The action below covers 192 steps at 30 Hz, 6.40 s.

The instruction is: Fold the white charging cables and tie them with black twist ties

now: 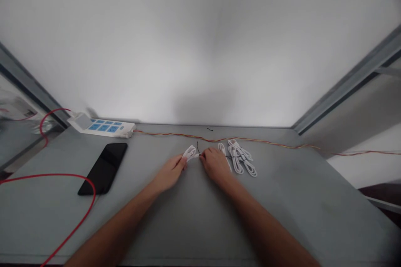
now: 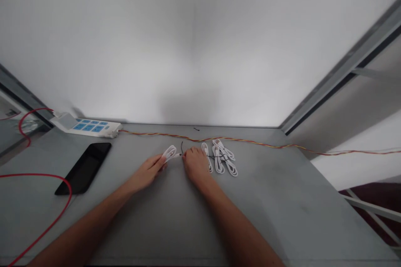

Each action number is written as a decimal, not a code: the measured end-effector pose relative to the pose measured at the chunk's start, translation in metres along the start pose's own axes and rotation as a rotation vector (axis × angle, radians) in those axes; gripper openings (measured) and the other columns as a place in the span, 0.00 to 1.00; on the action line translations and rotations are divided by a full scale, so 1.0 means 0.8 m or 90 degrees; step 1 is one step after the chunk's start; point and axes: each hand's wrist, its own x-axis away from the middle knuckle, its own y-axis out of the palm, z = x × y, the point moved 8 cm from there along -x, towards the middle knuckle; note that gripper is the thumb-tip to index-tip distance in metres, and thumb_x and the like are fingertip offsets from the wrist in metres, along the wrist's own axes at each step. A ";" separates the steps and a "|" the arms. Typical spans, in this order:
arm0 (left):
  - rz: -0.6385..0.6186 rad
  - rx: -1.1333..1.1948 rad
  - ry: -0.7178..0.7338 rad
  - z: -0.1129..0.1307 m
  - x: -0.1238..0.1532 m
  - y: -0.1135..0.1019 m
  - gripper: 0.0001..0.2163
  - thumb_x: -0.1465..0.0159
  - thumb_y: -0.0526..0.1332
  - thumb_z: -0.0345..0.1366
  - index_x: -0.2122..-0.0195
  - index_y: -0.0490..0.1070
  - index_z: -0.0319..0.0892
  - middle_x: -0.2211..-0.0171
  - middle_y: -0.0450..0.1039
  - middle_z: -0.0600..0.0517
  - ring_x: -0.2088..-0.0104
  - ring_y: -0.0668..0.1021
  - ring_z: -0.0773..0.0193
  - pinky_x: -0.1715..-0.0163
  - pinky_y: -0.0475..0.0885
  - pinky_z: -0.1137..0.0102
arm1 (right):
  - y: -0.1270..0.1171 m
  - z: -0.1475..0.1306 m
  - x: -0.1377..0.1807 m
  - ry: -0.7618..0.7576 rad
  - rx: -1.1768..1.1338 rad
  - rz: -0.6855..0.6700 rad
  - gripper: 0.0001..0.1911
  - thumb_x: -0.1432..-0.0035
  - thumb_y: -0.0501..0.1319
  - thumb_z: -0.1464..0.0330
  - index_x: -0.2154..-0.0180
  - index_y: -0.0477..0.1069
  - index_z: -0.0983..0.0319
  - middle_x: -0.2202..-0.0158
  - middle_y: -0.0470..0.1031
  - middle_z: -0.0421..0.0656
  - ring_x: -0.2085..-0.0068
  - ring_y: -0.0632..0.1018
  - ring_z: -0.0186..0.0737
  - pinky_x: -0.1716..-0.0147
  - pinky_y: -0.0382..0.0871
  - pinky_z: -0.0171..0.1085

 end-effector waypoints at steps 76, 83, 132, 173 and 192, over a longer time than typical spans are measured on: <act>0.137 -0.118 0.052 0.012 0.009 -0.003 0.12 0.35 0.51 0.39 0.59 0.71 0.41 0.65 0.75 0.48 0.65 0.76 0.59 0.60 0.68 0.66 | 0.011 -0.039 0.032 0.061 -0.755 -0.085 0.14 0.45 0.57 0.64 0.80 0.69 0.62 0.83 0.69 0.37 0.81 0.70 0.31 0.80 0.61 0.31; 0.097 -0.274 0.136 0.015 0.007 0.005 0.15 0.35 0.51 0.35 0.52 0.73 0.42 0.61 0.76 0.45 0.61 0.76 0.58 0.57 0.67 0.66 | 0.038 -0.036 0.027 0.146 -0.892 -0.177 0.16 0.48 0.60 0.57 0.78 0.68 0.63 0.81 0.70 0.37 0.82 0.71 0.29 0.82 0.65 0.30; 0.099 -0.188 0.221 0.032 0.013 -0.014 0.12 0.38 0.60 0.42 0.57 0.73 0.42 0.69 0.74 0.51 0.73 0.74 0.69 0.74 0.69 0.75 | 0.018 -0.029 0.027 0.013 -0.960 -0.324 0.18 0.54 0.67 0.55 0.71 0.74 0.64 0.76 0.74 0.40 0.75 0.75 0.33 0.72 0.69 0.34; -0.015 0.072 0.004 -0.010 -0.010 0.004 0.17 0.41 0.60 0.47 0.61 0.74 0.37 0.69 0.76 0.49 0.71 0.75 0.64 0.71 0.69 0.72 | -0.018 -0.025 0.020 -0.138 -0.452 0.000 0.12 0.38 0.55 0.64 0.66 0.75 0.61 0.70 0.78 0.44 0.70 0.74 0.38 0.69 0.64 0.37; -0.029 0.119 -0.037 -0.014 -0.008 0.005 0.20 0.42 0.60 0.49 0.60 0.75 0.37 0.76 0.71 0.53 0.79 0.66 0.70 0.80 0.57 0.75 | -0.014 -0.004 0.014 -0.072 -0.600 0.008 0.09 0.42 0.58 0.62 0.67 0.74 0.60 0.73 0.74 0.41 0.72 0.73 0.37 0.71 0.65 0.36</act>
